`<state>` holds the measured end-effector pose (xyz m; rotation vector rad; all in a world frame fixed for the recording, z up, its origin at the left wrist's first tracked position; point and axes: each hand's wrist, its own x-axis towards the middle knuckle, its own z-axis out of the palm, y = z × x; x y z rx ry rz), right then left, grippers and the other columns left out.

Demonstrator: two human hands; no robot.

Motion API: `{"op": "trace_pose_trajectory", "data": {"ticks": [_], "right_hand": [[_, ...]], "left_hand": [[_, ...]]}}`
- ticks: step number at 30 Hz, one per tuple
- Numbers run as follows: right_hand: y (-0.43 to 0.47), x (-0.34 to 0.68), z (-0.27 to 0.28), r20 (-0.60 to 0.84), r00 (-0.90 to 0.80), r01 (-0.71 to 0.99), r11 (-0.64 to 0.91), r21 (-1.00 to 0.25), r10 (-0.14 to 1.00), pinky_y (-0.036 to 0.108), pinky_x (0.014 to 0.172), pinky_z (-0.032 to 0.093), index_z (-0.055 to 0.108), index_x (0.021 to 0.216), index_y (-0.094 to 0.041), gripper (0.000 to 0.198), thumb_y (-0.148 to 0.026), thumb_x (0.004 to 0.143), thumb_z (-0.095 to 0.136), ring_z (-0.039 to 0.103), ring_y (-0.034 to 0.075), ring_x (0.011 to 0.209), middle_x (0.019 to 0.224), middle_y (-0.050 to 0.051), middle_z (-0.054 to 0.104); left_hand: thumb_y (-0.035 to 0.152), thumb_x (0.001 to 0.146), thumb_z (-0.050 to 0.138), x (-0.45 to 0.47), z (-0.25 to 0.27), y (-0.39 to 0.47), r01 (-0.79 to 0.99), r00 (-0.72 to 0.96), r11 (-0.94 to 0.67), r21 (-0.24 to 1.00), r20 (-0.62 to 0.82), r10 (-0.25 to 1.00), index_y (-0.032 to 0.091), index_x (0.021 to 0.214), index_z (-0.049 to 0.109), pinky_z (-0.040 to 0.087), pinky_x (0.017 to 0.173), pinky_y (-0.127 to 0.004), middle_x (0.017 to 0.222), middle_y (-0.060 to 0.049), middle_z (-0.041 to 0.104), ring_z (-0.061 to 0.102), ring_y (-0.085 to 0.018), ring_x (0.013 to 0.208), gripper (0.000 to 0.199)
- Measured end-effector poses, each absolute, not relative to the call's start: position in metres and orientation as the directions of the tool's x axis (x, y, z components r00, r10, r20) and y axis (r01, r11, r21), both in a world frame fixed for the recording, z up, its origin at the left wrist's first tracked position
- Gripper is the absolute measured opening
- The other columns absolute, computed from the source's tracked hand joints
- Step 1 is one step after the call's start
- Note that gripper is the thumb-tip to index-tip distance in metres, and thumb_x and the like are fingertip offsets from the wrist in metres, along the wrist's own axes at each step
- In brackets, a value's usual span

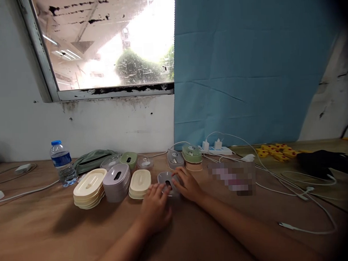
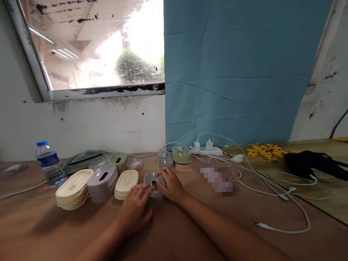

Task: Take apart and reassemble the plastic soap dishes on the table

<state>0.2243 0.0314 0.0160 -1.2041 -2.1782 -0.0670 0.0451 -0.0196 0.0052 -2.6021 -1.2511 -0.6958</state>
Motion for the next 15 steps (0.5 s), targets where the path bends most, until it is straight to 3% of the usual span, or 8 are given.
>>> {"op": "trace_pose_trajectory", "data": {"ticks": [4,8,12,15], "right_hand": [[0.099,0.195,0.039,0.446,-0.495,0.763,0.619,-0.187,0.745,0.025,0.074,0.043,0.056,0.09,-0.015,0.018,-0.011,0.075,0.048,0.055,0.014,0.078,0.09,0.005,0.057],[0.152,0.159,0.05,0.321,-0.566,0.776,0.622,-0.102,0.759,0.025,0.073,0.043,0.059,0.095,-0.015,0.029,-0.011,0.067,0.055,0.057,0.018,0.084,0.099,0.009,0.06],[0.173,0.14,0.05,0.147,-0.621,0.777,0.63,-0.02,0.77,0.026,0.064,0.044,0.066,0.086,-0.014,0.03,-0.006,0.056,0.062,0.062,0.023,0.077,0.089,0.012,0.066],[0.175,0.137,0.05,0.101,-0.644,0.763,0.646,0.014,0.758,0.026,0.063,0.043,0.068,0.085,-0.014,0.029,-0.005,0.059,0.058,0.063,0.024,0.077,0.085,0.012,0.069]], "left_hand": [[0.036,0.082,0.038,0.062,-0.007,-0.02,0.719,0.608,-0.695,0.016,0.471,0.64,0.026,0.123,0.043,0.026,0.1,-0.045,0.127,-0.003,0.046,0.036,-0.028,0.118,0.042],[0.033,0.085,0.033,0.068,-0.013,-0.01,0.752,0.571,-0.658,0.021,0.477,0.668,0.026,0.122,0.045,0.029,0.098,-0.046,0.126,-0.002,0.048,0.036,-0.03,0.117,0.039],[0.037,0.083,0.037,0.071,-0.016,0.0,0.761,0.554,-0.648,0.039,0.482,0.679,0.026,0.124,0.042,0.031,0.097,-0.047,0.124,-0.004,0.048,0.039,-0.03,0.114,0.043],[0.039,0.083,0.037,0.075,-0.017,0.008,0.733,0.577,-0.678,0.055,0.478,0.662,0.026,0.122,0.044,0.031,0.097,-0.047,0.121,-0.005,0.05,0.039,-0.029,0.114,0.042]]}}
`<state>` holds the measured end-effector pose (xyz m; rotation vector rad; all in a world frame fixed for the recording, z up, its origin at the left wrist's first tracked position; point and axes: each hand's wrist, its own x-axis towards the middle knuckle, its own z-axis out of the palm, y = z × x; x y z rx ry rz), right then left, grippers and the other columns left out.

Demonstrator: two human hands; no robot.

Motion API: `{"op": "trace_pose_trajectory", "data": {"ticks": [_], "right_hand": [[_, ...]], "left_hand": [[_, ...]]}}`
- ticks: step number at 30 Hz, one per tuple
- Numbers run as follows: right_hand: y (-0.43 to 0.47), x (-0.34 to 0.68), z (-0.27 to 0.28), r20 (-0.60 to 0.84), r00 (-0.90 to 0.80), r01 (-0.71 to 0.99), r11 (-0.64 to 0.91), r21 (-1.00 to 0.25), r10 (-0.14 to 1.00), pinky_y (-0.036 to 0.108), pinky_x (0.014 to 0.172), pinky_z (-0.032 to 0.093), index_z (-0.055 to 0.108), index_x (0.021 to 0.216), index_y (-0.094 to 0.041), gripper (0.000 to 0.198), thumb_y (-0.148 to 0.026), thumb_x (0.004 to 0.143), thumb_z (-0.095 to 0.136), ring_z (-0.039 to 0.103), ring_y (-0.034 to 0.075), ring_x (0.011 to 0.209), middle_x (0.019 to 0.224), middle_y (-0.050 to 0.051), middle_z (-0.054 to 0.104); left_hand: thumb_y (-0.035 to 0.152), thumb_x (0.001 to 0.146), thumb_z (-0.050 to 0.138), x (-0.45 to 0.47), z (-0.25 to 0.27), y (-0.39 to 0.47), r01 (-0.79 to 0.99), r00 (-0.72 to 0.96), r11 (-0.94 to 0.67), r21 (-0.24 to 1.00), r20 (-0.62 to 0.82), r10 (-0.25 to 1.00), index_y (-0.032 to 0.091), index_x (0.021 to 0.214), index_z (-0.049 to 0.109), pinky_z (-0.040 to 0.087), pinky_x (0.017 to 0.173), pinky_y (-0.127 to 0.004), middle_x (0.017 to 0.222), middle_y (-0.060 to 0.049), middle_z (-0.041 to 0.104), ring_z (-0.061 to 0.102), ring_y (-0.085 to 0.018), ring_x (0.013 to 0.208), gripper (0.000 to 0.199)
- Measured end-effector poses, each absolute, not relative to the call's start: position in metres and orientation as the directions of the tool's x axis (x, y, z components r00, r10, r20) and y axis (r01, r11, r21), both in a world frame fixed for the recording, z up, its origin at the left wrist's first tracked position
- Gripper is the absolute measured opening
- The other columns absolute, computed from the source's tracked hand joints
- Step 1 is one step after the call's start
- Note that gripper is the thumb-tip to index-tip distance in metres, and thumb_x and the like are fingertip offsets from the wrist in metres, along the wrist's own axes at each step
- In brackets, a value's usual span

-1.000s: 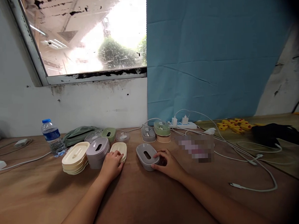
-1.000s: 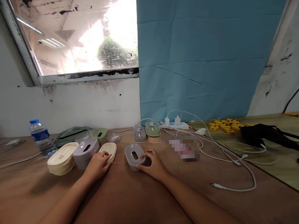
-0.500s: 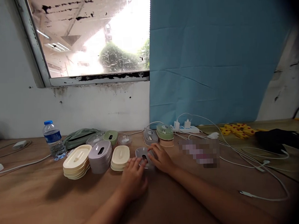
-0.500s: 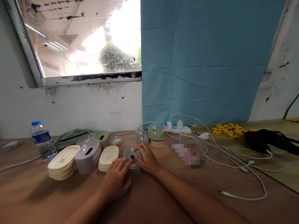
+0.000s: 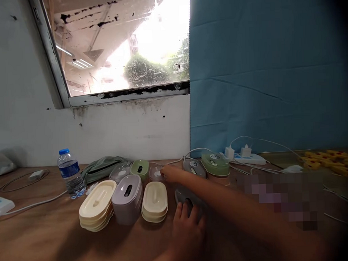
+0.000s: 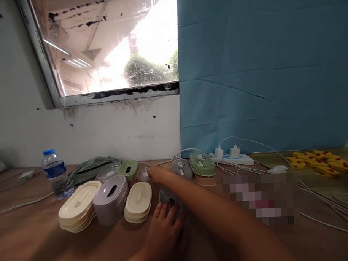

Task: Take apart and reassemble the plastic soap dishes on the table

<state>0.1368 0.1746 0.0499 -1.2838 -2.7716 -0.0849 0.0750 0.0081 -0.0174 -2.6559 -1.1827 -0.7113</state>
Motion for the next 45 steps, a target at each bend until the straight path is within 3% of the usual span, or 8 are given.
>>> {"op": "trace_pose_trajectory", "data": {"ticks": [9,20,28,31,34,36,39,45], "right_hand": [[0.174,0.136,0.048,0.105,-0.657,0.752,0.659,0.018,0.746,0.023,0.057,0.043,0.071,0.084,-0.017,0.027,-0.01,0.068,0.05,0.065,0.021,0.071,0.078,0.009,0.072],[0.164,0.136,0.046,0.072,-0.665,0.747,0.664,0.036,0.743,0.027,0.059,0.046,0.07,0.084,-0.014,0.023,-0.018,0.074,0.049,0.065,0.023,0.073,0.083,0.014,0.07],[0.171,0.136,0.057,0.012,-0.687,0.726,0.687,0.022,0.726,0.026,0.068,0.046,0.069,0.089,-0.02,0.025,-0.015,0.069,0.055,0.064,0.022,0.082,0.09,0.008,0.07],[0.183,0.148,0.065,0.041,-0.637,0.771,0.637,0.001,0.77,0.027,0.076,0.045,0.062,0.106,-0.022,0.042,-0.025,0.064,0.063,0.06,0.024,0.094,0.106,0.009,0.064],[0.203,0.174,0.076,0.08,-0.513,0.857,0.515,-0.005,0.855,0.034,0.083,0.042,0.053,0.117,-0.017,0.064,-0.037,0.058,0.068,0.053,0.03,0.105,0.119,0.016,0.054],[0.217,0.194,0.08,0.036,-0.428,0.903,0.429,-0.01,0.903,0.04,0.08,0.044,0.055,0.114,-0.011,0.081,-0.043,0.043,0.076,0.053,0.037,0.102,0.114,0.021,0.056],[0.23,0.217,0.078,-0.078,-0.354,0.935,0.352,-0.039,0.932,0.037,0.07,0.048,0.058,0.111,-0.013,0.09,-0.045,0.029,0.079,0.06,0.033,0.09,0.108,0.017,0.061],[0.226,0.227,0.061,-0.126,-0.314,0.949,0.312,-0.034,0.941,0.039,0.073,0.047,0.053,0.117,-0.015,0.085,-0.051,0.043,0.073,0.056,0.035,0.097,0.115,0.019,0.056]], "left_hand": [[0.043,0.078,0.046,0.085,-0.018,0.026,0.708,0.595,-0.698,0.113,0.438,0.674,0.025,0.113,0.047,0.039,0.087,-0.045,0.101,-0.004,0.059,0.051,-0.025,0.096,0.04],[0.041,0.077,0.05,0.085,-0.023,0.032,0.703,0.619,-0.709,0.065,0.436,0.654,0.025,0.111,0.049,0.039,0.085,-0.047,0.101,-0.004,0.061,0.054,-0.027,0.093,0.038],[0.041,0.076,0.053,0.084,-0.019,0.029,0.7,0.626,-0.709,0.086,0.406,0.666,0.024,0.113,0.047,0.04,0.085,-0.047,0.101,-0.004,0.061,0.053,-0.028,0.094,0.04],[0.04,0.076,0.053,0.084,-0.019,0.029,0.698,0.626,-0.71,0.095,0.401,0.669,0.024,0.114,0.047,0.039,0.087,-0.047,0.103,-0.005,0.061,0.054,-0.027,0.094,0.041],[0.04,0.078,0.05,0.084,-0.02,0.029,0.702,0.623,-0.706,0.096,0.399,0.673,0.024,0.115,0.046,0.038,0.088,-0.047,0.103,-0.005,0.061,0.054,-0.027,0.093,0.04],[0.04,0.079,0.049,0.084,-0.02,0.03,0.7,0.627,-0.708,0.088,0.399,0.669,0.023,0.115,0.046,0.039,0.087,-0.048,0.103,-0.006,0.061,0.055,-0.027,0.094,0.04],[0.041,0.078,0.05,0.084,-0.019,0.031,0.698,0.631,-0.711,0.079,0.4,0.664,0.023,0.116,0.046,0.039,0.086,-0.048,0.102,-0.006,0.061,0.055,-0.028,0.095,0.042],[0.036,0.081,0.047,0.085,-0.025,0.028,0.719,0.628,-0.695,-0.005,0.433,0.647,0.018,0.112,0.05,0.042,0.08,-0.048,0.095,-0.008,0.063,0.057,-0.03,0.092,0.036]]}}
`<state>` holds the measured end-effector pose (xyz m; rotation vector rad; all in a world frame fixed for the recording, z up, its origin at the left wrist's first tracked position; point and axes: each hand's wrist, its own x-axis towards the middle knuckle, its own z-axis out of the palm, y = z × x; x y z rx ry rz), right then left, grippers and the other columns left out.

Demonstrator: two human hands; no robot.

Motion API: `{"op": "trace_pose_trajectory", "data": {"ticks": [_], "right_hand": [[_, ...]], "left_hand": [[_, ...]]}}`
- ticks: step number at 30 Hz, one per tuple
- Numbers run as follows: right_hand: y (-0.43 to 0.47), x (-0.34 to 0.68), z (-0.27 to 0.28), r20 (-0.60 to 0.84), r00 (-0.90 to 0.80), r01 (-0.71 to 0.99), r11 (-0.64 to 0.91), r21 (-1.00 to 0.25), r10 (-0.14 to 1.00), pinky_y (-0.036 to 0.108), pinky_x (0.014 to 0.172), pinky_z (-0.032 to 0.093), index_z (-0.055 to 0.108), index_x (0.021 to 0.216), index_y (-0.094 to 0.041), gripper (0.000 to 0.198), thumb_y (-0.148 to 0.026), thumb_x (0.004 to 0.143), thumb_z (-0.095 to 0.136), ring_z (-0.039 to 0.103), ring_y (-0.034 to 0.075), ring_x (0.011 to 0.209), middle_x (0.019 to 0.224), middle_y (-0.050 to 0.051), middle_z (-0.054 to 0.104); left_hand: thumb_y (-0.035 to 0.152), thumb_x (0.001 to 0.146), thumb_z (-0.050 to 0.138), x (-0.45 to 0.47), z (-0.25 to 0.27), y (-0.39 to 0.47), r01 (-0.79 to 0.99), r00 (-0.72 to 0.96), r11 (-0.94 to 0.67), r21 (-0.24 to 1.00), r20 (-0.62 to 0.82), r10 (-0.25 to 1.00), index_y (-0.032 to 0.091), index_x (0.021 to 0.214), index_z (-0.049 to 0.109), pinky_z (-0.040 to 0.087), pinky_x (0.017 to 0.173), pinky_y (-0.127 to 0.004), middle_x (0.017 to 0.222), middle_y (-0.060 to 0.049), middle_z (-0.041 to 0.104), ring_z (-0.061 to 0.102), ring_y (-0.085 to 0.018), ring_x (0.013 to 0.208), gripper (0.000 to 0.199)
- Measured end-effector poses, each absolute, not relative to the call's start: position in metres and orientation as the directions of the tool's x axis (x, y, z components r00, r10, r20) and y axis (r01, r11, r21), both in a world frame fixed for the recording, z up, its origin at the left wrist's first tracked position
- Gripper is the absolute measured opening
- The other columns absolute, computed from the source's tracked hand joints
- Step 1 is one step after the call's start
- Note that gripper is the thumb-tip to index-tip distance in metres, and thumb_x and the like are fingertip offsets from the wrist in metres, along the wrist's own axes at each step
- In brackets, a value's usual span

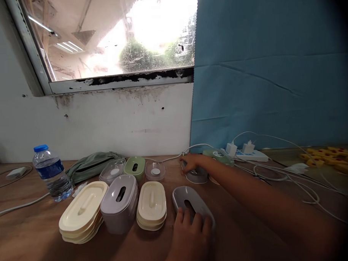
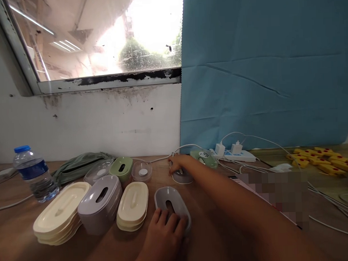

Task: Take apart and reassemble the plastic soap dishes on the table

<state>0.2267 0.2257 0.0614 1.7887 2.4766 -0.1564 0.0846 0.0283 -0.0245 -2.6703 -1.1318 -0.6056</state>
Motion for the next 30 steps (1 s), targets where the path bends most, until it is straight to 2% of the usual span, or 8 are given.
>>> {"op": "trace_pose_trajectory", "data": {"ticks": [4,7,12,17,21,24,27,30], "right_hand": [[0.204,0.222,0.064,-0.106,-0.384,0.923,0.382,-0.04,0.917,0.037,0.078,0.044,0.052,0.118,-0.021,0.075,-0.047,0.05,0.071,0.053,0.033,0.102,0.116,0.015,0.055],[0.175,0.218,0.067,-0.098,-0.434,0.901,0.431,-0.049,0.896,0.036,0.08,0.043,0.051,0.119,-0.023,0.071,-0.044,0.053,0.07,0.055,0.031,0.101,0.113,0.012,0.058],[0.116,0.225,0.062,-0.047,-0.429,0.903,0.427,-0.038,0.902,0.04,0.083,0.041,0.053,0.117,-0.021,0.058,-0.042,0.064,0.064,0.052,0.033,0.105,0.114,0.015,0.056],[0.064,0.25,0.056,0.025,-0.402,0.913,0.403,-0.061,0.915,0.044,0.087,0.039,0.051,0.118,-0.019,0.047,-0.04,0.075,0.054,0.049,0.034,0.109,0.12,0.017,0.052],[0.021,0.266,0.047,0.196,-0.334,0.915,0.367,-0.169,0.922,0.051,0.092,0.033,0.051,0.118,-0.022,0.05,-0.046,0.075,0.052,0.042,0.037,0.115,0.126,0.015,0.049],[-0.011,0.27,0.034,0.259,-0.291,0.909,0.351,-0.225,0.921,0.053,0.096,0.028,0.044,0.125,-0.023,0.059,-0.05,0.074,0.052,0.035,0.037,0.121,0.132,0.013,0.042],[-0.033,0.271,0.021,0.333,-0.298,0.894,0.384,-0.231,0.895,0.051,0.1,0.026,0.043,0.125,-0.023,0.055,-0.044,0.075,0.052,0.03,0.034,0.124,0.136,0.012,0.037],[-0.04,0.272,0.015,0.329,-0.321,0.888,0.403,-0.221,0.888,0.049,0.102,0.023,0.046,0.122,-0.023,0.051,-0.037,0.074,0.054,0.027,0.032,0.126,0.136,0.01,0.037]], "left_hand": [[0.025,0.084,0.041,0.084,-0.027,0.018,0.732,0.643,-0.674,-0.099,0.426,0.636,0.014,0.103,0.056,0.043,0.072,-0.047,0.085,-0.01,0.064,0.059,-0.032,0.087,0.027],[0.023,0.084,0.04,0.083,-0.024,0.009,0.722,0.667,-0.683,-0.111,0.373,0.645,0.012,0.101,0.057,0.044,0.069,-0.046,0.085,-0.012,0.063,0.059,-0.034,0.088,0.027],[0.018,0.083,0.04,0.082,-0.019,0.001,0.784,0.605,-0.615,-0.089,0.337,0.722,0.009,0.1,0.059,0.041,0.077,-0.047,0.091,-0.018,0.063,0.056,-0.034,0.095,0.027],[0.01,0.083,0.037,0.094,-0.009,0.009,0.853,0.515,-0.511,-0.11,0.34,0.787,0.005,0.107,0.056,0.039,0.081,-0.045,0.1,-0.02,0.061,0.056,-0.03,0.094,0.031],[0.009,0.083,0.036,0.111,-0.002,0.031,0.909,0.41,-0.405,-0.095,0.366,0.835,0.003,0.108,0.054,0.039,0.082,-0.04,0.1,-0.02,0.061,0.056,-0.028,0.094,0.032],[0.007,0.084,0.031,0.119,0.0,0.053,0.934,0.351,-0.348,-0.083,0.4,0.847,0.004,0.111,0.052,0.038,0.083,-0.04,0.106,-0.02,0.058,0.055,-0.027,0.097,0.034],[0.007,0.084,0.03,0.124,-0.002,0.074,0.947,0.313,-0.314,-0.073,0.437,0.843,0.005,0.112,0.051,0.037,0.086,-0.04,0.109,-0.019,0.057,0.053,-0.026,0.099,0.034],[0.008,0.084,0.032,0.126,-0.005,0.093,0.953,0.29,-0.294,-0.067,0.474,0.831,0.007,0.112,0.051,0.036,0.089,-0.039,0.114,-0.017,0.055,0.053,-0.024,0.101,0.034]]}}
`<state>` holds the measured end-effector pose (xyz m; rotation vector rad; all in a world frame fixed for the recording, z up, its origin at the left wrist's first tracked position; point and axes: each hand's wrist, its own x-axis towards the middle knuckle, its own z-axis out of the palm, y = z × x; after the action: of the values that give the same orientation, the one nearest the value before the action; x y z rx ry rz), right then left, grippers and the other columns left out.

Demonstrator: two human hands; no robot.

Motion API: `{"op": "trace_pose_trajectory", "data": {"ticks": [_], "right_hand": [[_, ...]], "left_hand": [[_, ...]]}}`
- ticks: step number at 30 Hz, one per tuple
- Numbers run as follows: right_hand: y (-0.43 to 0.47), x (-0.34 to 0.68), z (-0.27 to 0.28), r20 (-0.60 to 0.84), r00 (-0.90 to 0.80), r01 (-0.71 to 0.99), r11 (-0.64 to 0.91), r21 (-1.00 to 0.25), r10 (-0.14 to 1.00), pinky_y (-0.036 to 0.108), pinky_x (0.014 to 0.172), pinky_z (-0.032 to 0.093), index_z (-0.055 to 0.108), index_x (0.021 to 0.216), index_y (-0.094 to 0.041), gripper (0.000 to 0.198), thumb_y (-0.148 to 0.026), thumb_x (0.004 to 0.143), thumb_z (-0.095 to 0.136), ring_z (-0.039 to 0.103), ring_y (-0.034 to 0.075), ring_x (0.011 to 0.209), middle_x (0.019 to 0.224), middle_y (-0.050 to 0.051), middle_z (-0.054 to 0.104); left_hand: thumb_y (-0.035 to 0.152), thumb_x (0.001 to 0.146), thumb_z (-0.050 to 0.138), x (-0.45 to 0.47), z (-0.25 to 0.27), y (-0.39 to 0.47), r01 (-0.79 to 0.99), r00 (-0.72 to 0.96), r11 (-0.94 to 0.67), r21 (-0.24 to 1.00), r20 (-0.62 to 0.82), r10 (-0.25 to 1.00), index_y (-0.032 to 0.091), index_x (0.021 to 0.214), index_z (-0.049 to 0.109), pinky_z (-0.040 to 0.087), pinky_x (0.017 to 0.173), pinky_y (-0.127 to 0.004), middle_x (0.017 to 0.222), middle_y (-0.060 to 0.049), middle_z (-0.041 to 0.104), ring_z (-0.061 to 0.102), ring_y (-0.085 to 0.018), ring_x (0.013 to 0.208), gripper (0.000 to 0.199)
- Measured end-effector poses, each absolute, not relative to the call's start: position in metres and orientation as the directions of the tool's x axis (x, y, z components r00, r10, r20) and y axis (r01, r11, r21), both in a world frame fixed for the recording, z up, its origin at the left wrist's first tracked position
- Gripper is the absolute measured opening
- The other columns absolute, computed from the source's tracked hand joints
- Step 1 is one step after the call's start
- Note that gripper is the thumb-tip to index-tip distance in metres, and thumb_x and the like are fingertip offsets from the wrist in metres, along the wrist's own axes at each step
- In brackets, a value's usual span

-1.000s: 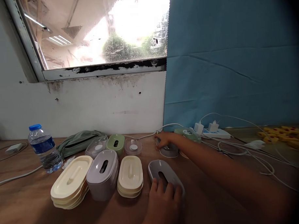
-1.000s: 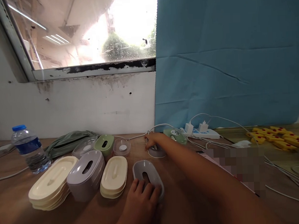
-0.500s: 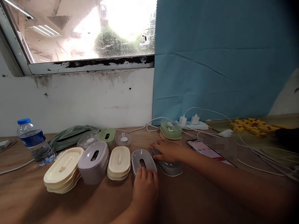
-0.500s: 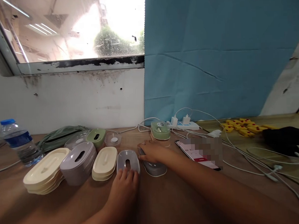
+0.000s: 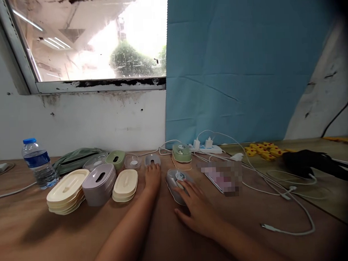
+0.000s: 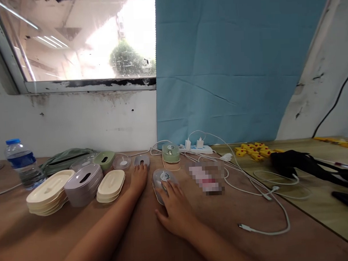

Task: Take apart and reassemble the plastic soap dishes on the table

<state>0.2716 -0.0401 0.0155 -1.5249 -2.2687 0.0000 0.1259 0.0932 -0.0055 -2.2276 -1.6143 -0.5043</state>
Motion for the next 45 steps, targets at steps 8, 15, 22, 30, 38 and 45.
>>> {"op": "trace_pose_trajectory", "data": {"ticks": [8,15,22,30,38,45], "right_hand": [[-0.037,0.276,0.016,0.291,-0.316,0.878,0.394,-0.27,0.903,0.047,0.104,0.016,0.043,0.123,-0.023,0.053,-0.028,0.071,0.055,0.019,0.031,0.129,0.138,0.008,0.029],[-0.036,0.281,0.018,0.291,-0.301,0.868,0.387,-0.311,0.908,0.046,0.103,0.021,0.043,0.123,-0.025,0.055,-0.029,0.07,0.055,0.02,0.03,0.128,0.138,0.008,0.029],[-0.034,0.286,0.017,0.316,-0.302,0.848,0.405,-0.341,0.899,0.043,0.103,0.024,0.042,0.124,-0.024,0.055,-0.028,0.071,0.054,0.022,0.029,0.128,0.136,0.009,0.03],[-0.025,0.288,0.009,0.332,-0.069,0.898,0.203,-0.389,0.941,0.047,0.098,0.029,0.04,0.125,-0.021,0.066,-0.043,0.066,0.059,0.033,0.034,0.121,0.132,0.013,0.034],[-0.02,0.29,0.005,0.332,-0.064,0.833,0.234,-0.502,0.941,0.044,0.093,0.035,0.038,0.122,-0.019,0.068,-0.043,0.063,0.063,0.044,0.031,0.113,0.122,0.012,0.048],[-0.03,0.292,0.012,0.234,-0.48,0.605,0.512,-0.609,0.846,0.039,0.098,0.032,0.037,0.123,-0.019,0.075,-0.031,0.057,0.069,0.039,0.027,0.117,0.128,0.011,0.041]], "left_hand": [[0.009,0.084,0.033,0.124,-0.013,0.117,0.968,0.24,-0.245,-0.059,0.51,0.826,0.007,0.107,0.055,0.033,0.093,-0.041,0.111,-0.017,0.056,0.051,-0.025,0.104,0.032],[0.01,0.084,0.032,0.123,-0.016,0.119,0.973,0.206,-0.23,-0.024,0.536,0.818,0.011,0.109,0.055,0.031,0.094,-0.045,0.106,-0.014,0.059,0.053,-0.025,0.1,0.034],[0.006,0.082,0.03,0.117,-0.02,0.124,0.966,0.163,-0.246,0.085,0.54,0.826,0.008,0.117,0.049,0.03,0.095,-0.048,0.109,-0.018,0.057,0.048,-0.027,0.109,0.04],[0.005,0.078,0.033,0.126,-0.015,0.098,0.856,0.265,-0.461,0.233,0.568,0.779,0.01,0.131,0.029,0.028,0.101,-0.039,0.132,-0.015,0.04,0.034,-0.022,0.124,0.054],[0.011,0.076,0.042,0.115,-0.011,0.013,0.365,0.342,-0.648,0.668,0.552,0.761,0.016,0.136,0.01,0.026,0.105,-0.039,0.134,-0.013,0.034,0.031,-0.019,0.126,0.068],[0.005,0.065,0.049,0.065,-0.006,-0.025,0.534,0.499,-0.682,0.5,0.464,0.732,0.029,0.125,0.039,0.018,0.105,-0.048,0.141,-0.005,0.022,0.015,-0.028,0.131,0.066]]}}
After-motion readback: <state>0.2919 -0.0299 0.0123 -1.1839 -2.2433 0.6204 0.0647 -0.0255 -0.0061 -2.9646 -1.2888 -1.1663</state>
